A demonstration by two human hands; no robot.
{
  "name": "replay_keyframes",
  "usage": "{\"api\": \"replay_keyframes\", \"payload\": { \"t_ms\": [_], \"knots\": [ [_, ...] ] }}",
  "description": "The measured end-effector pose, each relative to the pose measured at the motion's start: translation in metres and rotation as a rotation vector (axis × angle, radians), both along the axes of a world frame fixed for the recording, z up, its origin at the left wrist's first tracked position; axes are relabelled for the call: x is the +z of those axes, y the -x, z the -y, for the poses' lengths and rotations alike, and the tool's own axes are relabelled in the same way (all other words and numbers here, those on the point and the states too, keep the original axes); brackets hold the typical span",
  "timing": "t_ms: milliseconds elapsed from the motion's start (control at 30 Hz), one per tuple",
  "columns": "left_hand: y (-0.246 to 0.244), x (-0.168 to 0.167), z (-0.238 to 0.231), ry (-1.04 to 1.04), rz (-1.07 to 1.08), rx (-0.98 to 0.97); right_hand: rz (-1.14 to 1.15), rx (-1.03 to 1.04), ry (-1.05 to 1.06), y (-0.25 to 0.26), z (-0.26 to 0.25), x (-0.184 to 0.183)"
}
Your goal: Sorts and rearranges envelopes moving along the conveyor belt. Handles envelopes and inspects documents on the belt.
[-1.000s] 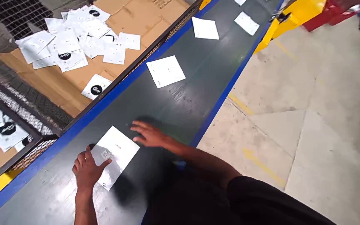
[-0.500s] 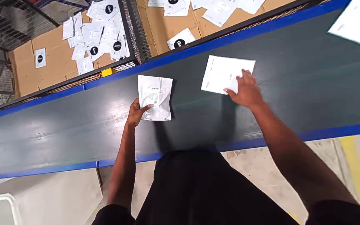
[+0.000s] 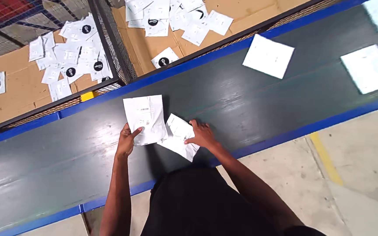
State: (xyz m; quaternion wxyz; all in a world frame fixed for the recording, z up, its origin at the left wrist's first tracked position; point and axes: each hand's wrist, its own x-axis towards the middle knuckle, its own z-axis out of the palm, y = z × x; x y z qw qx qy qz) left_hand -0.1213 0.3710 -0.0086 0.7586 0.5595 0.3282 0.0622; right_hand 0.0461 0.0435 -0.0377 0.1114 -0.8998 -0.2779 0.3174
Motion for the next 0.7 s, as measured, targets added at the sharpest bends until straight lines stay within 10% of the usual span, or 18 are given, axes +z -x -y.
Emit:
{"api": "replay_keyframes", "payload": {
  "t_ms": [167,333,533,700],
  "knots": [
    [0.005,0.012,-0.031,-0.046,-0.016,-0.025,-0.366,-0.202,-0.269,0.009,0.014,-0.007],
    [-0.030,0.042,-0.132,-0.262,-0.042,0.386,-0.648,-0.415,-0.656,-0.006,0.008,0.009],
    [-0.061,0.014,0.017,0.078,-0.213,-0.209,-0.814,-0.471,-0.918,-0.017,-0.022,0.043],
    [-0.061,0.018,0.070,0.409,0.024,-0.035,-0.854,-0.438,-0.990,-0.013,-0.045,0.064]
  ]
}}
